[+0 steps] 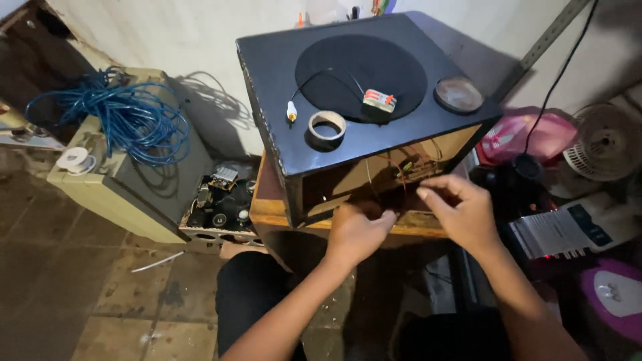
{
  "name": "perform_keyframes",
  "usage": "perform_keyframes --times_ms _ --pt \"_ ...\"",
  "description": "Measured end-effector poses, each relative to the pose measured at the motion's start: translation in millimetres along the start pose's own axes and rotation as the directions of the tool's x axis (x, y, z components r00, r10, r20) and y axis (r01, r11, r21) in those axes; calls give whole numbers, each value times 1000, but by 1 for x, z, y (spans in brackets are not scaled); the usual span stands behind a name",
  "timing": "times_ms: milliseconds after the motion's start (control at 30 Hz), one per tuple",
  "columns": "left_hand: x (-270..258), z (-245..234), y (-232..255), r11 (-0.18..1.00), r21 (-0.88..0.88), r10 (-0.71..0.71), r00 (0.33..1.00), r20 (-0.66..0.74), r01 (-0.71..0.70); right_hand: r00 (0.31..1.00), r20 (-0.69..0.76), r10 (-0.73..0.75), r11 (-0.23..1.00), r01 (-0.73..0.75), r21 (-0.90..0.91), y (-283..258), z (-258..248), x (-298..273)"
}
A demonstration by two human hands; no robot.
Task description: The person works on a small electronic device, manipulating wires and components inside a wooden box. They use electrical tape to secure connections and handle various tools and parts on a cluttered workbench.
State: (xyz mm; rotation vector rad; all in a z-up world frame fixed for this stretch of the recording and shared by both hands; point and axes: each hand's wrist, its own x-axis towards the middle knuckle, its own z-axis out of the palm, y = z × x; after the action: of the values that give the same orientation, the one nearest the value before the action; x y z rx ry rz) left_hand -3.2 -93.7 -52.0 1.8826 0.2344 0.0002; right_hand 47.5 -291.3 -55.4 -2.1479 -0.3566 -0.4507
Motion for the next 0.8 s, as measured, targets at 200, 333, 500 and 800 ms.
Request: perform_keyframes --times_ms 200,333,500,800 --pt "-10 -17 11 934 -329 -84 980 180 141 937 319 -141 945 31 327 -32 -8 -15" --pt "-7 -19 13 880 -448 -91 981 169 158 955 208 -211 957 158 244 -48 4 -14" --pt "8 -8 11 862 -506 0 999 49 25 960 35 -278 954 272 128 -58 7 -9" --pt "18 17 10 693 -721 46 998 35 -7 952 93 291 773 -292 563 -20 6 -4"
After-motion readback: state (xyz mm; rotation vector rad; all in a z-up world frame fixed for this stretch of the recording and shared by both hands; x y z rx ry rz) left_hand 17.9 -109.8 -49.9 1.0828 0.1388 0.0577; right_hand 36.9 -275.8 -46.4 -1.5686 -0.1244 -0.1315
